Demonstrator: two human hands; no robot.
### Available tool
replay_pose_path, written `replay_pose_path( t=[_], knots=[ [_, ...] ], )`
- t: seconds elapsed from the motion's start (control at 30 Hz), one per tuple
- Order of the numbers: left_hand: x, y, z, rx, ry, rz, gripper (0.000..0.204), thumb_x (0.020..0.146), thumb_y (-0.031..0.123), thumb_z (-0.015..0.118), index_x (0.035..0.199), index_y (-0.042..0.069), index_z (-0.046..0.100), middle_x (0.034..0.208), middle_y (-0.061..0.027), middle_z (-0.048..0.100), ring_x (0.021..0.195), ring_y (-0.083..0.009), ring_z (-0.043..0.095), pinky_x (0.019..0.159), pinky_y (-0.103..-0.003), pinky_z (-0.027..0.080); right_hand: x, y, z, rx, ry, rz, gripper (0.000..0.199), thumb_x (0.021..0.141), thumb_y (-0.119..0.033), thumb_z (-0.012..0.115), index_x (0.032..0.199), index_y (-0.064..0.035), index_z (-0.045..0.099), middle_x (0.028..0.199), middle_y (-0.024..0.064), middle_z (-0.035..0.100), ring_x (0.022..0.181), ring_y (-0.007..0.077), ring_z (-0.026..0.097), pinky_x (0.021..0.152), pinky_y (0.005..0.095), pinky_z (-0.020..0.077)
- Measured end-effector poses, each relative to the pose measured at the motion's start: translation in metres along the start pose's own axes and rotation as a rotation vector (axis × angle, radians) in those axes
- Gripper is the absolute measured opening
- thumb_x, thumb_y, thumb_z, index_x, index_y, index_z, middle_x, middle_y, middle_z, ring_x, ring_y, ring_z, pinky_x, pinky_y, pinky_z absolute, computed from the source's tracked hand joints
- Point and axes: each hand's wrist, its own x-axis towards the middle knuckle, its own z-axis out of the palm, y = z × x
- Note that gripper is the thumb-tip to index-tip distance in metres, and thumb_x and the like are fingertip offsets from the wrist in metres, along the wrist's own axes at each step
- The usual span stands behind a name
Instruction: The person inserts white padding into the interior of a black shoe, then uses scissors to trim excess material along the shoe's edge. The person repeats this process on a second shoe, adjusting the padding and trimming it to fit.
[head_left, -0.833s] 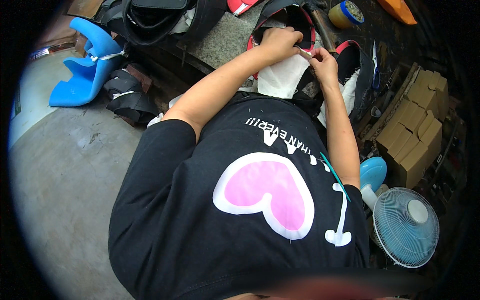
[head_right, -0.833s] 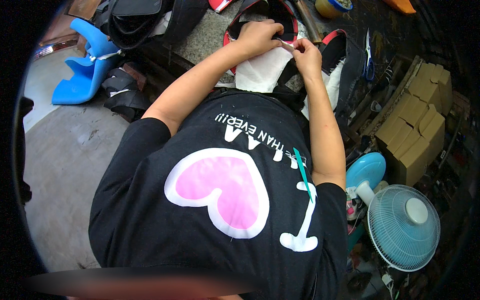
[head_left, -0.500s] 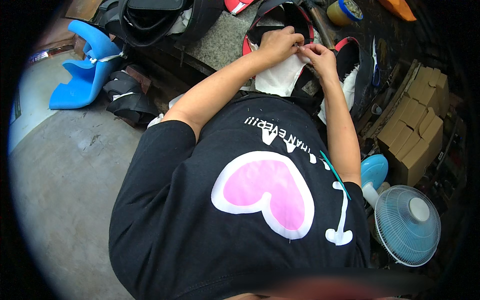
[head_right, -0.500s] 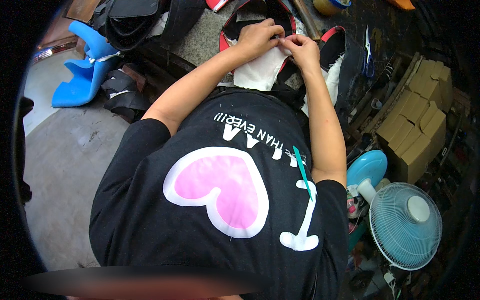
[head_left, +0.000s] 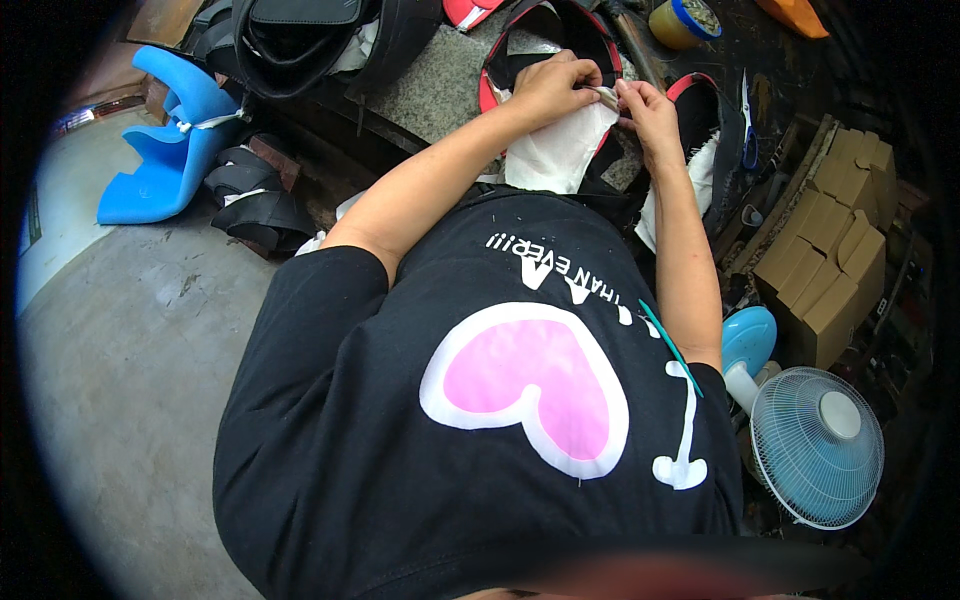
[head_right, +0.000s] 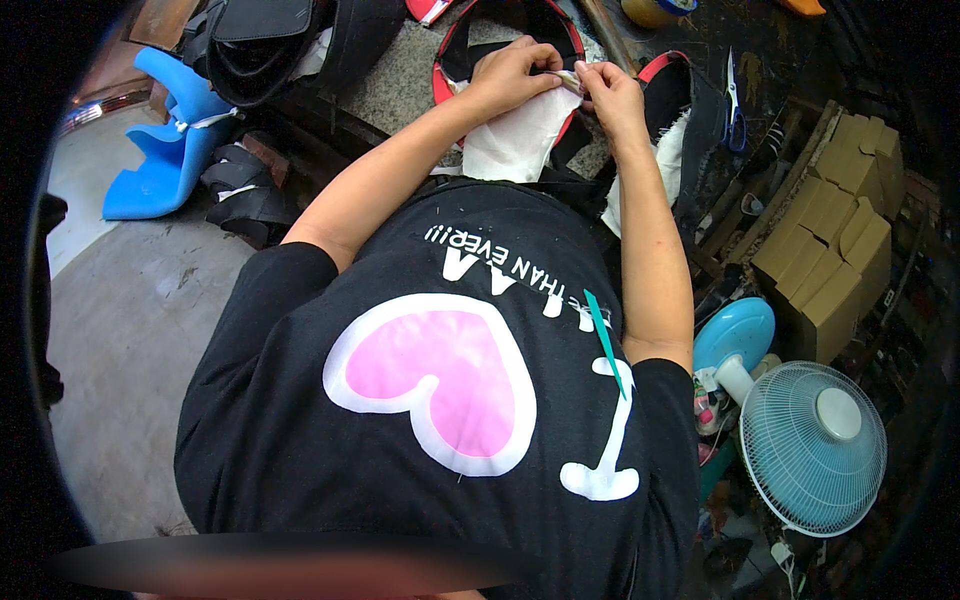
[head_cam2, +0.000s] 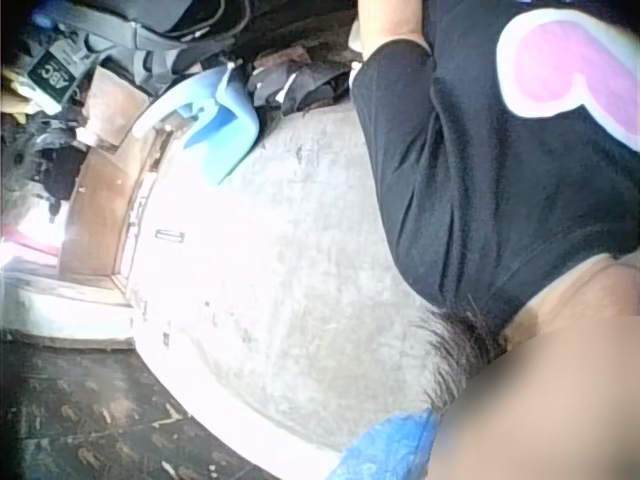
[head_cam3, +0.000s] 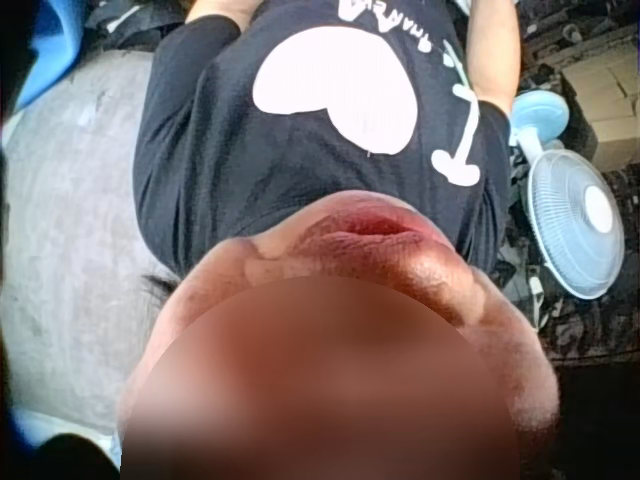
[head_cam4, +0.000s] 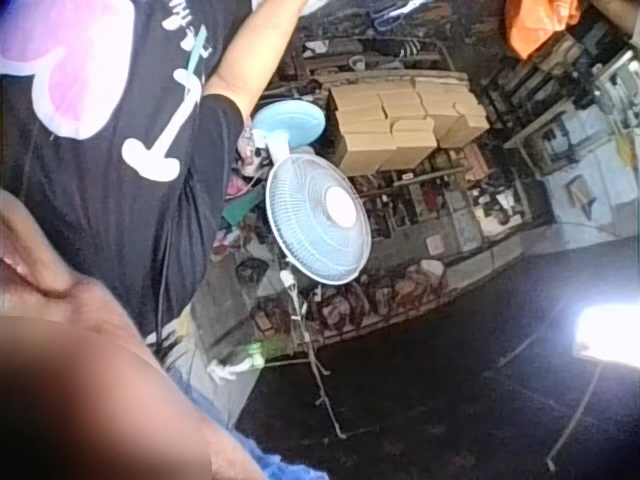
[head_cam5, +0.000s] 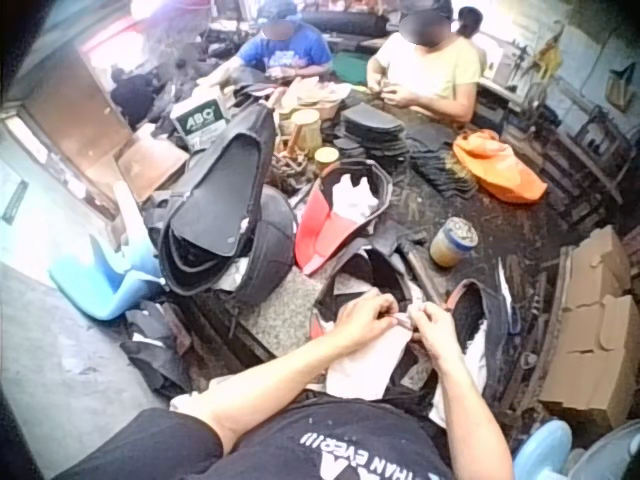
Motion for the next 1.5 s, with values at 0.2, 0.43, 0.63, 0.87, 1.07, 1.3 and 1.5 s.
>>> replay_pose_path(
  t=[0.2, 0.43, 0.63, 0.87, 1.07, 1.3, 1.5],
  knots=[
    [-0.002, 0.003, 0.002, 0.001, 0.009, 0.038, 0.025, 0.079, 0.033, 0.071, 0.1, 0.021, 0.067, 0.093, -0.0032, 0.059, 0.087, -0.0238, 0.062, 0.075, -0.038, 0.049, -0.005, -0.003, -0.002, -0.32, -0.097, -0.167, 0.014, 0.086, -0.013, 0.072, 0.097, -0.0053, 0.069, 0.084, -0.0024, 0.066, 0.077, 0.005, 0.059, 0.068, 0.0193, 0.0444],
    [0.003, -0.007, 0.0, -0.092, 0.089, 0.061, 0.029, 0.079, 0.027, 0.071, 0.104, 0.014, 0.066, 0.093, -0.0052, 0.06, 0.081, -0.0235, 0.061, 0.074, -0.036, 0.05, -0.01, 0.007, -0.003, -0.29, -0.036, -0.346, 0.011, 0.08, -0.005, 0.074, 0.079, -0.0027, 0.063, 0.073, -0.0036, 0.06, 0.068, 0.0046, 0.054, 0.064, 0.0204, 0.0434],
    [0.008, -0.004, -0.007, 0.111, 0.034, 0.253, 0.031, 0.073, 0.022, 0.075, 0.102, 0.012, 0.067, 0.094, -0.0053, 0.061, 0.082, -0.0248, 0.062, 0.073, -0.036, 0.051, -0.018, 0.006, -0.004, -0.347, 0.039, -0.335, 0.013, 0.083, -0.012, 0.074, 0.083, -0.0005, 0.068, 0.076, -0.0016, 0.064, 0.072, 0.0048, 0.054, 0.067, 0.0208, 0.0436],
    [0.015, -0.001, -0.004, 0.529, -0.001, 0.482, 0.019, 0.076, 0.02, 0.072, 0.091, 0.009, 0.069, 0.088, -0.0068, 0.063, 0.086, -0.0275, 0.064, 0.074, -0.039, 0.052, -0.021, 0.003, -0.002, -0.408, 0.09, -0.357, 0.02, 0.084, -0.023, 0.071, 0.09, -0.0045, 0.07, 0.078, 0.0077, 0.069, 0.071, 0.0134, 0.063, 0.07, 0.0278, 0.0491],
    [0.019, -0.014, -0.001, 0.133, 0.143, 0.308, 0.013, 0.079, 0.018, 0.069, 0.085, 0.006, 0.068, 0.085, -0.0098, 0.064, 0.078, -0.032, 0.065, 0.071, -0.041, 0.054, -0.025, -0.005, 0.003, -0.725, 0.224, -0.486, 0.021, 0.086, -0.031, 0.067, 0.088, -0.0102, 0.067, 0.085, 0.0086, 0.068, 0.073, 0.0287, 0.065, 0.067, 0.038, 0.0503],
    [0.017, -0.013, 0.01, 0.091, 0.188, 0.307, 0.016, 0.081, 0.017, 0.07, 0.088, 0.003, 0.067, 0.089, -0.0121, 0.063, 0.081, -0.0329, 0.065, 0.071, -0.041, 0.052, -0.018, -0.008, 0.013, -1.03, 0.383, -0.524, 0.017, 0.088, -0.028, 0.063, 0.086, -0.0117, 0.061, 0.089, 0.0092, 0.069, 0.078, 0.0331, 0.067, 0.068, 0.0434, 0.0522],
    [0.011, -0.007, 0.01, 0.115, 0.123, 0.264, 0.026, 0.077, 0.022, 0.074, 0.092, 0.005, 0.063, 0.093, -0.0109, 0.06, 0.087, -0.0317, 0.064, 0.073, -0.041, 0.052, -0.01, 0.004, 0.011, -1.066, 0.368, -0.475, 0.017, 0.086, -0.028, 0.063, 0.089, -0.012, 0.059, 0.091, 0.0091, 0.069, 0.079, 0.034, 0.067, 0.07, 0.0447, 0.0529]
  ],
)
